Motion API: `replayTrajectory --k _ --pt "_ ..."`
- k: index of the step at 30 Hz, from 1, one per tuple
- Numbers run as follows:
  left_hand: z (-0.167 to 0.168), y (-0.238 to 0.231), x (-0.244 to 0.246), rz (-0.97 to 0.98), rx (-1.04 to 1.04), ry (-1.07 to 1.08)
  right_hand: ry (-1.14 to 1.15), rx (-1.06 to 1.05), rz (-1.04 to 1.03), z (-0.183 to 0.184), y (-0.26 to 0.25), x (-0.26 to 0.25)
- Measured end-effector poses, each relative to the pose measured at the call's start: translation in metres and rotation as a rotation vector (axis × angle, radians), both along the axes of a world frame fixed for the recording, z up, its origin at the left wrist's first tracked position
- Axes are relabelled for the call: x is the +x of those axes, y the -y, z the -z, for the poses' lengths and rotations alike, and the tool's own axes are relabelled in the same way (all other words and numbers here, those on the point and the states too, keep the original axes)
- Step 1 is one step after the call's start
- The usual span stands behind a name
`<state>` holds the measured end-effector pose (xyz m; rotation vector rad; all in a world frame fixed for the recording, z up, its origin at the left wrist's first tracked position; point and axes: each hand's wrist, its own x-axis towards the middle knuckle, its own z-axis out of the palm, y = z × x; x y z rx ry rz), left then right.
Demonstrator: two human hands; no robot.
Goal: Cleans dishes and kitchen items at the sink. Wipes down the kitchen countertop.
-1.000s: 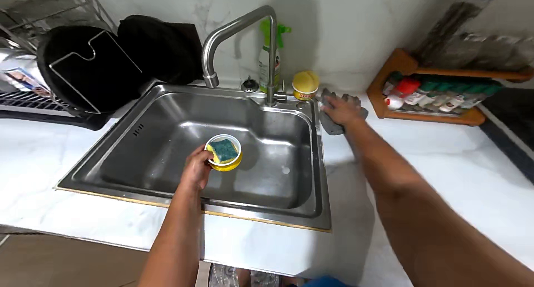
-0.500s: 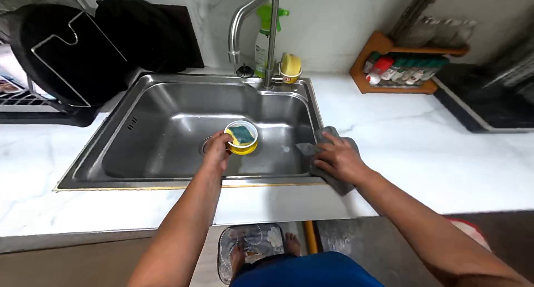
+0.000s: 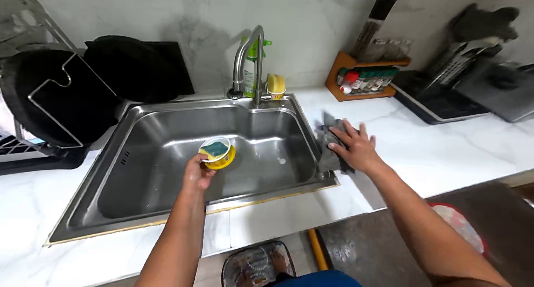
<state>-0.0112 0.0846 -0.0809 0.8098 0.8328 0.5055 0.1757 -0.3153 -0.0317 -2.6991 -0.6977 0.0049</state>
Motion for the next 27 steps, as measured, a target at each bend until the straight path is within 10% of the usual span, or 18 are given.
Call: replayTrajectory --k 13,22,27 --pt "0.002 0.007 0.011 -0.060 0.262 0.011 -0.029 -0.111 0.145 0.049 -0.171 0.281" --pt "0.003 0.002 0.016 -0.123 0.265 0.040 -0.163 -0.056 -0.454 0.013 -0.132 0.265" --pt "0.006 0.000 0.016 -0.141 0.277 0.004 -0.078 -0.052 -0.351 -0.018 -0.184 0.239"
